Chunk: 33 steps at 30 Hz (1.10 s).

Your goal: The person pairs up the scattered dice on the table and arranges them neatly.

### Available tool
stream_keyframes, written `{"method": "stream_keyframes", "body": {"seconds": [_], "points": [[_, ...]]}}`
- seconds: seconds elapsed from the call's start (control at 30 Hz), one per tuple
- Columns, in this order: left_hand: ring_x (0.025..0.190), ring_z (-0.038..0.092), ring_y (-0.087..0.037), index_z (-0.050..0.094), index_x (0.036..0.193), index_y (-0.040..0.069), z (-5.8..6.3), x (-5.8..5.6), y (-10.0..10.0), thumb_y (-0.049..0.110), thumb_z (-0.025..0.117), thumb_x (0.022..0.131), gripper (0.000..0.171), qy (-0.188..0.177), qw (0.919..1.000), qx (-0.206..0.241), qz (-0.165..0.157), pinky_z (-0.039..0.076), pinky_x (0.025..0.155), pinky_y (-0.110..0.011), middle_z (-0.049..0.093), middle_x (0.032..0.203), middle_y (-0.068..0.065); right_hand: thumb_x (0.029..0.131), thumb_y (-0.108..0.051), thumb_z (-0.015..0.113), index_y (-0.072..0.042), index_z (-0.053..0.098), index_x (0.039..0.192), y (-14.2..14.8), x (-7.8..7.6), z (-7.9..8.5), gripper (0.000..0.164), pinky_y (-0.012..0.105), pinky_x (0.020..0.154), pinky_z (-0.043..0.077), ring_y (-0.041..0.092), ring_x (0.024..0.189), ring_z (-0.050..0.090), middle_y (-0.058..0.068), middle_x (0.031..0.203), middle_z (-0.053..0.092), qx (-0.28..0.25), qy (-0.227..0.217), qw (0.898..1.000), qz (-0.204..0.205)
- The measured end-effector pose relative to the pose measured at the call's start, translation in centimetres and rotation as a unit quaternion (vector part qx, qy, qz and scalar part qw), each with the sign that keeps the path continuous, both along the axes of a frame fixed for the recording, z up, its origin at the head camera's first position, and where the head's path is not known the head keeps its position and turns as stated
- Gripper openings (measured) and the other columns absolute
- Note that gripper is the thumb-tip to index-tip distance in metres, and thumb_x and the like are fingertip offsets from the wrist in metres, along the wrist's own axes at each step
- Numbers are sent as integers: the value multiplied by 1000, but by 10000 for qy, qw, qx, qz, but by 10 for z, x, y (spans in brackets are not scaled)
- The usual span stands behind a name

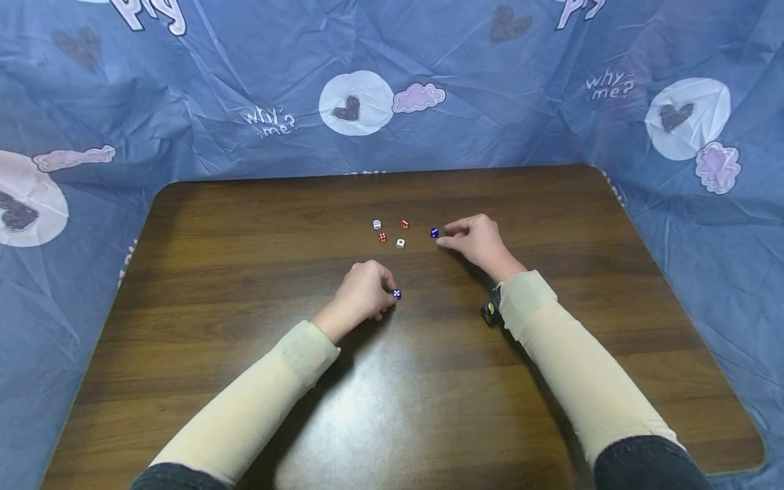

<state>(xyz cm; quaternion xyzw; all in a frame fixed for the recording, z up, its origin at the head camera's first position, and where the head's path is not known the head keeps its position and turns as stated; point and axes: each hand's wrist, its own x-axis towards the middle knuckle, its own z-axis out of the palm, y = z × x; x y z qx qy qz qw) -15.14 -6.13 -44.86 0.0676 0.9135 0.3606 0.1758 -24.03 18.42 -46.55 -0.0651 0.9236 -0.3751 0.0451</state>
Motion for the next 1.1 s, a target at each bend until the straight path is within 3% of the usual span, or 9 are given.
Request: {"method": "stream_keyframes", "body": {"seconds": [0.33, 0.53, 0.8, 1.1], "points": [[45, 66, -19, 71, 78, 10, -1, 0, -1, 4, 80, 85, 12, -48, 10000, 67, -8, 55, 41, -26, 65, 54, -4, 87, -24, 84, -4, 78, 112, -16, -12, -2, 32, 39, 82, 53, 22, 87, 65, 9, 95, 75, 211, -177, 9995, -149], [45, 66, -18, 74, 85, 6, -1, 0, -1, 4, 79, 85, 5, -84, 9999, 91, -87, 55, 42, -27, 64, 54, -2, 88, -22, 84, -6, 80, 107, -17, -13, -2, 25, 42, 91, 52, 25, 100, 65, 11, 107, 74, 307, -269, 9990, -195], [45, 65, -19, 72, 79, 8, -1, 1, 1, 3, 80, 85, 11, -94, 9999, 99, -27, 55, 42, -27, 66, 56, -5, 89, -22, 82, -6, 80, 105, -15, -10, -5, 23, 45, 93, 49, 28, 102, 63, 10, 104, 75, 398, -170, 9990, -146], [44, 64, -17, 70, 76, 10, -1, 0, -1, 4, 80, 84, 14, -42, 10000, 63, -32, 55, 42, -27, 65, 54, -3, 88, -24, 84, -10, 82, 99, -19, 13, -4, 18, 35, 68, 49, 18, 76, 60, -1, 82, 73, 286, -73, 9990, 328]]}}
